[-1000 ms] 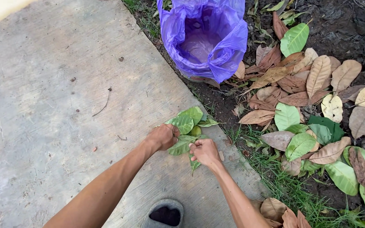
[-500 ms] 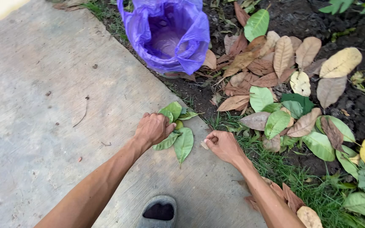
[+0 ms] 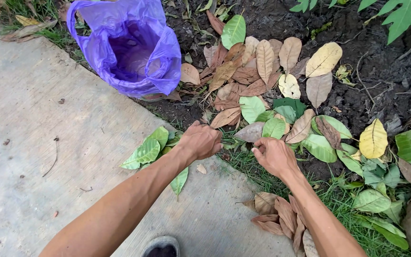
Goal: Pick and sort green and brown leaves from a garden bed.
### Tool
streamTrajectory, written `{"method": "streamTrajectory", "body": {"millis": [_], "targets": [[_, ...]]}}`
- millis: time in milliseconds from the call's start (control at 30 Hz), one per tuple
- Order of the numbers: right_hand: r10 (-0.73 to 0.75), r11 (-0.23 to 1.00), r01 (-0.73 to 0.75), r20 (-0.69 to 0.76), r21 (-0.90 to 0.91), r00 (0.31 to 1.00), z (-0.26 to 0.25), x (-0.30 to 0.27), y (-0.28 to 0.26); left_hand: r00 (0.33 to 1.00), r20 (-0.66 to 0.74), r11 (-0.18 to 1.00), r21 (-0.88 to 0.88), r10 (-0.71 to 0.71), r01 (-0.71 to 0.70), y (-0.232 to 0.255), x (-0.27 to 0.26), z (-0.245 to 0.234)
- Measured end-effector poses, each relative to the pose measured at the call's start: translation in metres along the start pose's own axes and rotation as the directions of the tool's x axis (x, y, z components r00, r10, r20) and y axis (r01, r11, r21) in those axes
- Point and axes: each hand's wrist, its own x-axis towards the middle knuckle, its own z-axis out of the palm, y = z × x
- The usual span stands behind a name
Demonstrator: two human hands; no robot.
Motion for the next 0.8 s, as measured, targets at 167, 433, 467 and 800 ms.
{"method": "streamTrajectory", "body": {"millis": [167,433,467,800], "targets": [[0.013,1.0,-0.013,-0.073,0.001,0.997,0.007,0.001,0.023,0.999,-0.038,1.0,-0.023,0.011,-0.012,0.005,0.034,0.022],[-0.07,0.996,0.061,-0.145,-0.068,0.987,0.025,0.022,0.04,0.998,-0.032,0.949,-0.314,-0.054,0.041,0.02,0.077,0.045],[-0.057,0.996,0.047,-0.144,-0.077,0.988,0.025,0.026,0.039,0.997,-0.05,0.953,-0.301,-0.056,0.039,0.02,0.081,0.047],[-0.319,0.938,0.261,-0.272,-0.23,0.908,0.059,0.05,0.052,0.978,0.004,0.963,-0.171,-0.21,0.208,0.005,0.115,0.087]]}}
